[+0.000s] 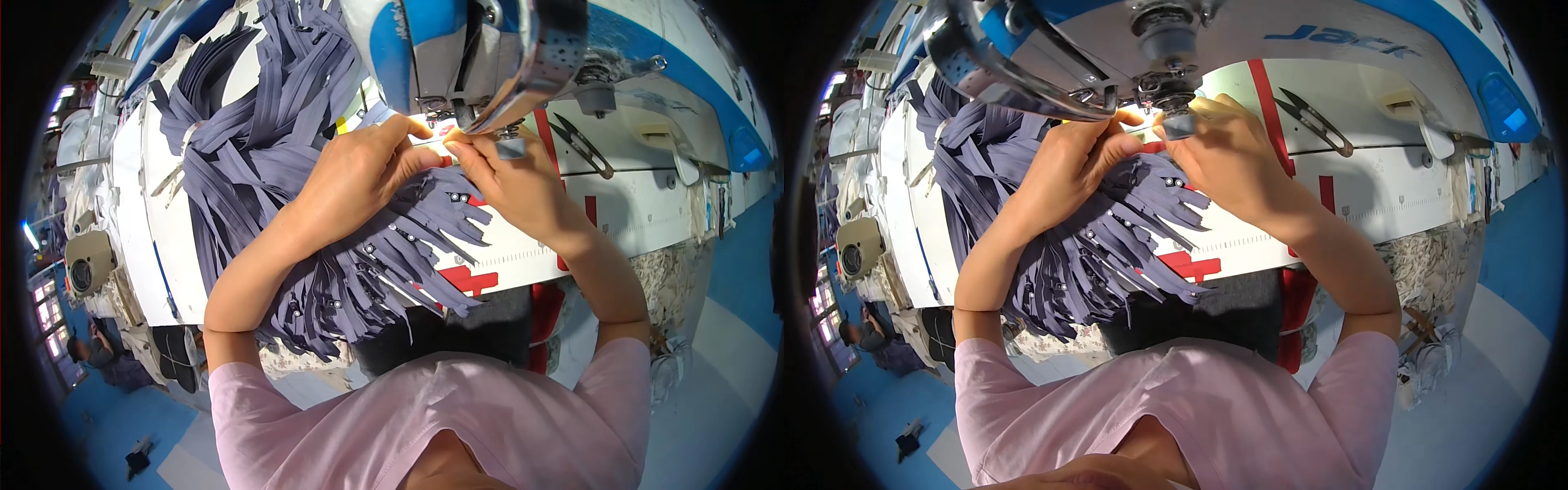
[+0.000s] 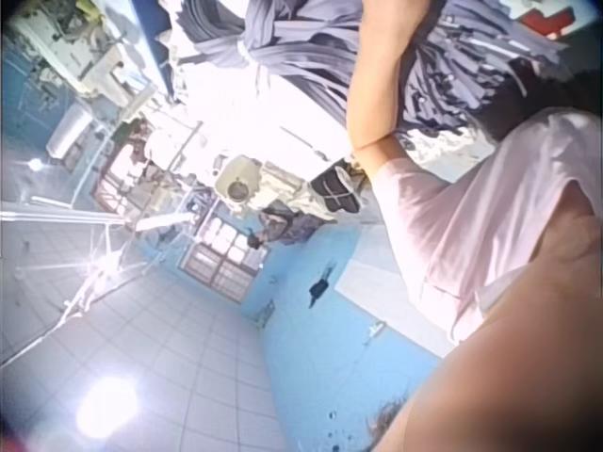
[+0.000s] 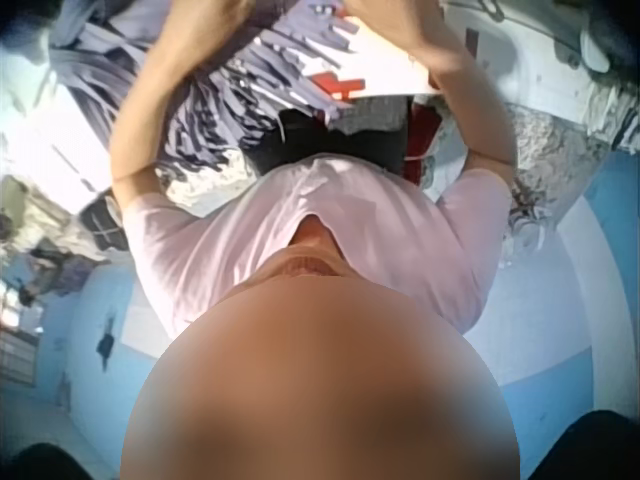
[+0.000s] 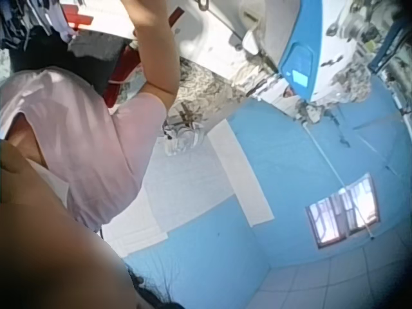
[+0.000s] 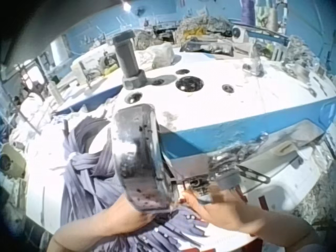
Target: Sewing small fabric tabs or reinforcements onto zippers using an industrial sewing machine.
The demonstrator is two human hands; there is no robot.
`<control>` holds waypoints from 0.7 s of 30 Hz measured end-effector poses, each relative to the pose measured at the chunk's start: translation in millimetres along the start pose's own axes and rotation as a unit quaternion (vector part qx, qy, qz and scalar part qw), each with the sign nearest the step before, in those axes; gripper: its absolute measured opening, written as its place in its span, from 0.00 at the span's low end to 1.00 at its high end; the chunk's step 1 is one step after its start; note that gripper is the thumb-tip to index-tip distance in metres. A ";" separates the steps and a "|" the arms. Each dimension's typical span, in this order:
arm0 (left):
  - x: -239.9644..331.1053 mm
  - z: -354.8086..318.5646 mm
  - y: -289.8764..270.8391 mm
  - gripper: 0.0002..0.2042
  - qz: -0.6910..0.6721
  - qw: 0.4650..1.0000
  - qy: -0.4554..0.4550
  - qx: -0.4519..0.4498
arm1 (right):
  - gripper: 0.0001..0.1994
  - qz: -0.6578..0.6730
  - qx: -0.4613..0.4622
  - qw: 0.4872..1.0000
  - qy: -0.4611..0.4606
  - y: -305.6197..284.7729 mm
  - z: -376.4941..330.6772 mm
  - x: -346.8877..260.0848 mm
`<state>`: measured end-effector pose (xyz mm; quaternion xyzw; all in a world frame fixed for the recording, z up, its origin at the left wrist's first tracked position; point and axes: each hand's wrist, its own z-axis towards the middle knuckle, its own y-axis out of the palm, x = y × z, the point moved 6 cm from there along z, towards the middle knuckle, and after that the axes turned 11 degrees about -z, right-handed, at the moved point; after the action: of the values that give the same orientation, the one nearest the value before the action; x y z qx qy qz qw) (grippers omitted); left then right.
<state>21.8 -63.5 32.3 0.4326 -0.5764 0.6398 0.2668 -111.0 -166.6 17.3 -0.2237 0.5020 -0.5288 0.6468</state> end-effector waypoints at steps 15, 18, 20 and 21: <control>-12.1 -2.3 -18.6 0.10 0.087 0.993 0.047 0.064 | 0.15 0.168 0.083 0.978 0.094 -12.0 6.5 0.4; -14.5 0.4 -21.2 0.10 0.092 0.989 0.080 0.081 | 0.17 0.143 0.092 0.981 0.098 -0.6 -0.2 5.3; -15.0 0.2 -22.8 0.09 0.100 0.988 0.084 0.082 | 0.18 0.147 0.087 0.981 0.088 1.0 0.6 9.6; -14.9 -0.3 -23.1 0.09 0.110 0.987 0.087 0.082 | 0.16 0.031 0.078 0.996 0.006 -4.6 5.0 1.8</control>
<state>48.3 -56.4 31.2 0.3300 -0.5402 0.7458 0.2077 -108.8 -171.0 22.3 -0.1537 0.4699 -0.5473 0.6753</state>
